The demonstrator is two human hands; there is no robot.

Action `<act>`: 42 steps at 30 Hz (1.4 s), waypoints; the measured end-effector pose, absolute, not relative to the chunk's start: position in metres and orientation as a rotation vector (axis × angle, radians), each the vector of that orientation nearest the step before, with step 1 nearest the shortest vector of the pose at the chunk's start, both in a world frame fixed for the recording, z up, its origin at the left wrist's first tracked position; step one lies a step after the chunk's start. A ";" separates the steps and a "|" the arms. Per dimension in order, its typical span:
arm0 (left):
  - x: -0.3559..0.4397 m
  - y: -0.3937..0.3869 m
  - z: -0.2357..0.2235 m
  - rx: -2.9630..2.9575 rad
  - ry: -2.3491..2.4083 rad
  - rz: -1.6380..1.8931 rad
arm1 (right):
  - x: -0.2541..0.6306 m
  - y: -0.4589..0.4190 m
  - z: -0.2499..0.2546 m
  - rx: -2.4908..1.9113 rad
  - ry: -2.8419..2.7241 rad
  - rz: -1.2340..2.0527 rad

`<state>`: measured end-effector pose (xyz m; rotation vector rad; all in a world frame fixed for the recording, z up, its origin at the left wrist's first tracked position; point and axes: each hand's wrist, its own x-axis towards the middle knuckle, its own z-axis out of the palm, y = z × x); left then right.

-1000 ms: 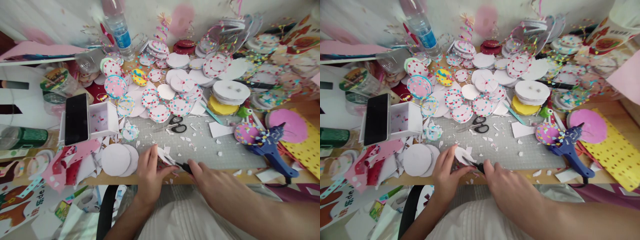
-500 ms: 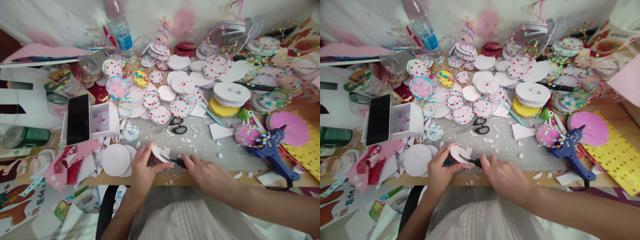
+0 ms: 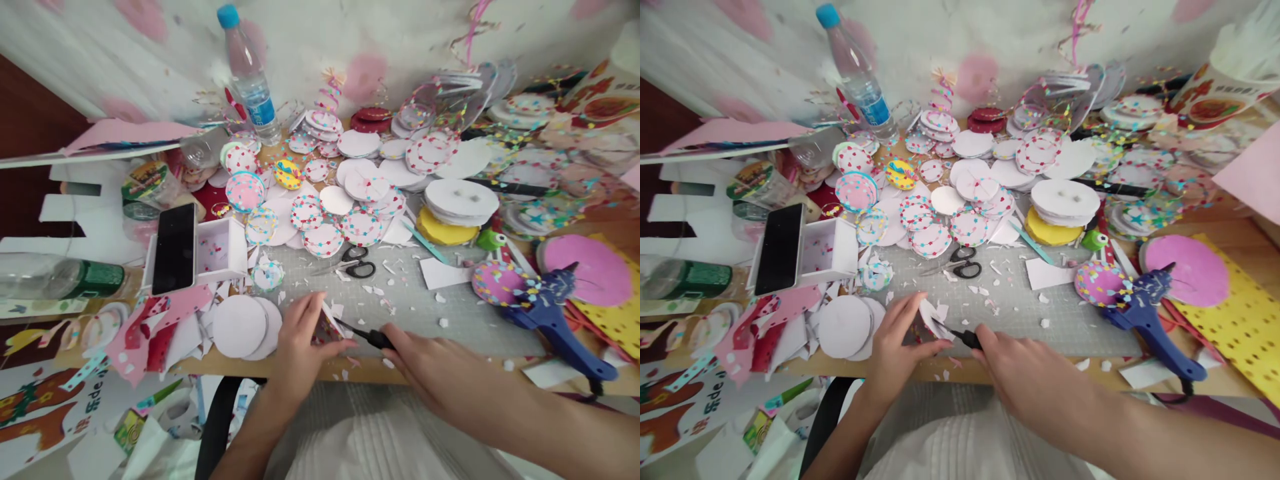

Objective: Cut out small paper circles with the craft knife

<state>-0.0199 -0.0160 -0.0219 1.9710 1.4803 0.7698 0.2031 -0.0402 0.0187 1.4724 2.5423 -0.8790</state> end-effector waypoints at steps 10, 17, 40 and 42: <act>-0.022 -0.013 -0.020 1.872 1.449 0.679 | 0.204 -0.043 0.025 1.548 2.361 -1.315; -0.035 -0.008 -0.023 1.836 1.532 0.668 | 0.193 -0.031 0.005 1.304 2.555 -0.876; -0.025 -0.020 -0.019 2.065 1.438 0.688 | 0.211 -0.027 0.028 1.448 2.283 -1.446; -0.019 -0.023 -0.017 2.032 1.394 0.630 | 0.220 -0.033 0.032 1.501 2.274 -1.418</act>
